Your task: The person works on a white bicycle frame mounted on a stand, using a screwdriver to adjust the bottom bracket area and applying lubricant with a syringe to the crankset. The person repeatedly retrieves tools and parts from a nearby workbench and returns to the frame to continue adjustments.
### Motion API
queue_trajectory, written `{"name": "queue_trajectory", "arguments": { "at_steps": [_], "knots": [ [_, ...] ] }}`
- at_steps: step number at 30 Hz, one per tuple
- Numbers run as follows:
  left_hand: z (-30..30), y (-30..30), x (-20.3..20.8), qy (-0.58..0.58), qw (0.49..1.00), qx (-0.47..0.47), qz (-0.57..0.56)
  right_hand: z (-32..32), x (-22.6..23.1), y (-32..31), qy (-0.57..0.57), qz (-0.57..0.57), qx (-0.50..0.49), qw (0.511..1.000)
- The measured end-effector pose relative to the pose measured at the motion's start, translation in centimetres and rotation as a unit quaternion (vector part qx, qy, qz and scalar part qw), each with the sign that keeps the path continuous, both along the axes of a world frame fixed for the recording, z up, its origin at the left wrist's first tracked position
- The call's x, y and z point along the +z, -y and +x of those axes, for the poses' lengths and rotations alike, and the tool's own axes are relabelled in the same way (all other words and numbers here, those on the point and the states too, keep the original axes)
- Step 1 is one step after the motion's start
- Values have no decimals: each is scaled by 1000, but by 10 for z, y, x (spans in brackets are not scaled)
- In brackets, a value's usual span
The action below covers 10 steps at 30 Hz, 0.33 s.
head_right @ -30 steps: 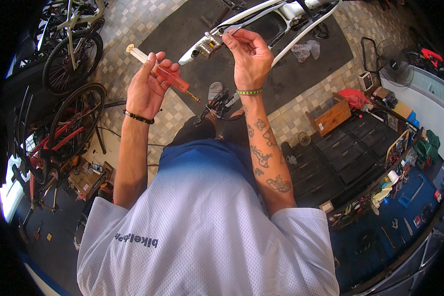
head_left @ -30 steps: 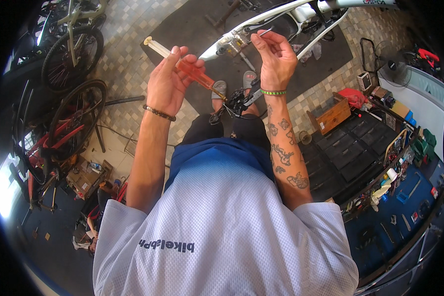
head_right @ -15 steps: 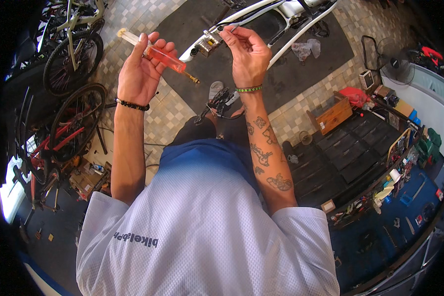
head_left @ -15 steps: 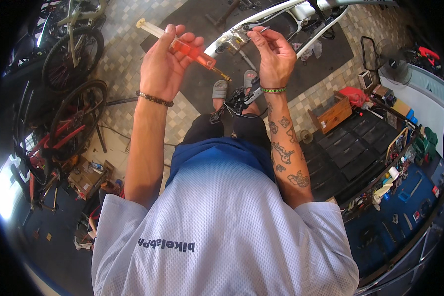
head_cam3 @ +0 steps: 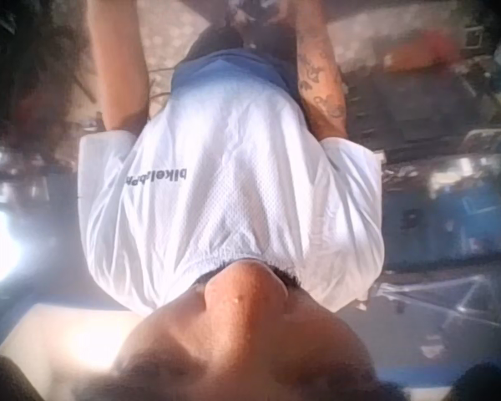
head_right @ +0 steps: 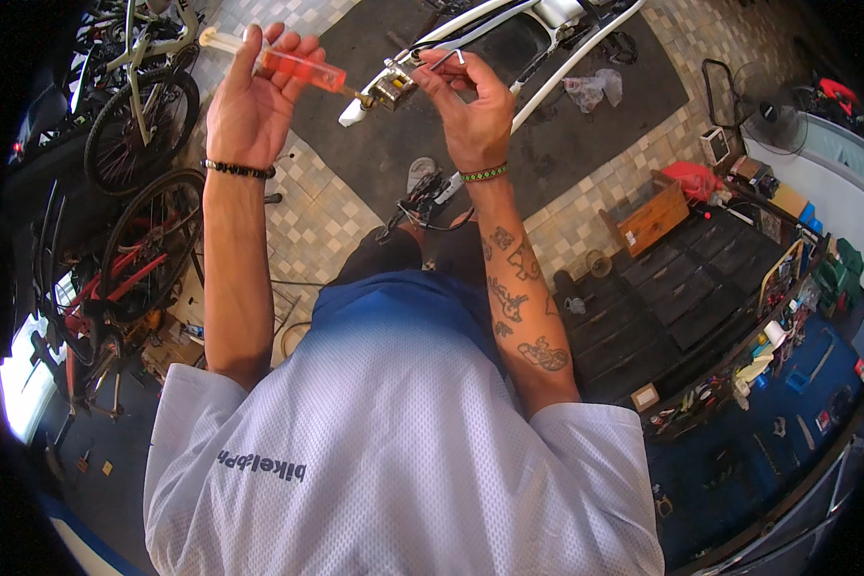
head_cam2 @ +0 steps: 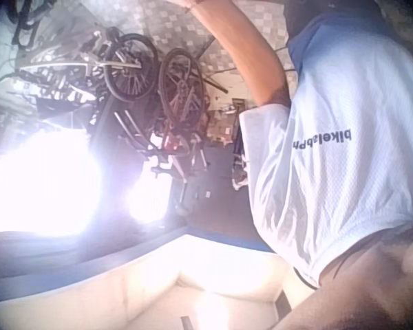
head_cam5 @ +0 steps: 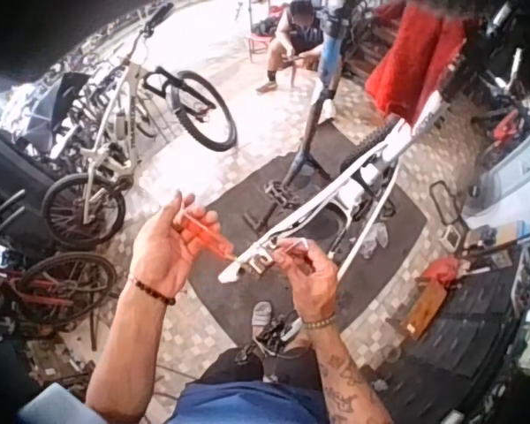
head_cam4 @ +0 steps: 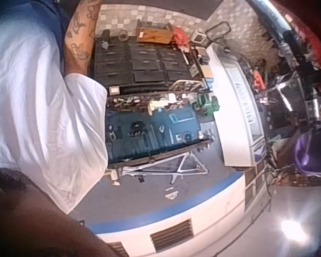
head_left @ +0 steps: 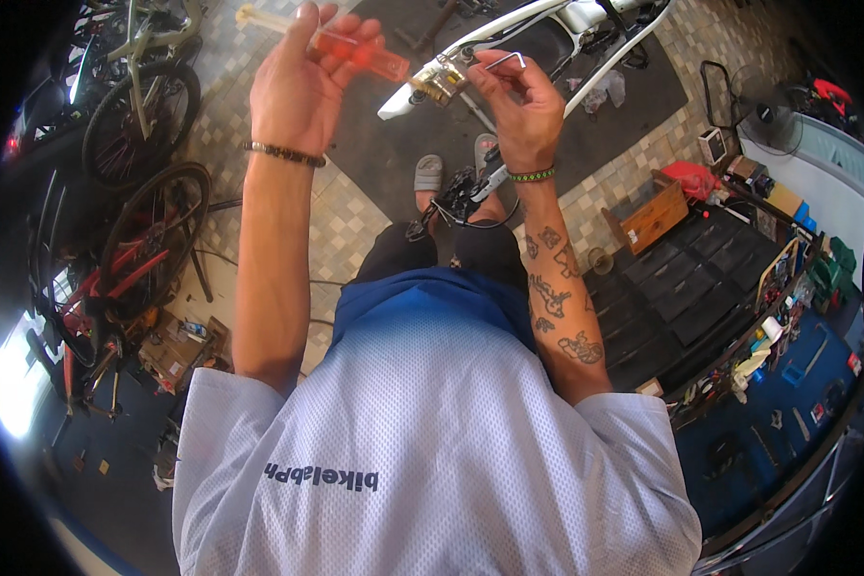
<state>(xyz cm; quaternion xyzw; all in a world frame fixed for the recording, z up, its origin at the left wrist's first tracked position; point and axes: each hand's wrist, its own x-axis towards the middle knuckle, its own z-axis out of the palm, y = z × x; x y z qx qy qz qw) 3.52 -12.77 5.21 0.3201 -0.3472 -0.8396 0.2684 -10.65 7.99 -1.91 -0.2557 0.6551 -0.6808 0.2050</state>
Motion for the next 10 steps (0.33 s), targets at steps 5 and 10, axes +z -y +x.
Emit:
{"name": "queue_trajectory", "arguments": {
  "at_steps": [5, 10],
  "knots": [
    [-47, -6, 17, 5, 994, 17, -111, -2, -10, 3, 116, -138, -58, 982],
    [-76, -7, 9, 66, 983, -41, -167, -9, -13, -14, 211, -170, -149, 951]
  ]
}}
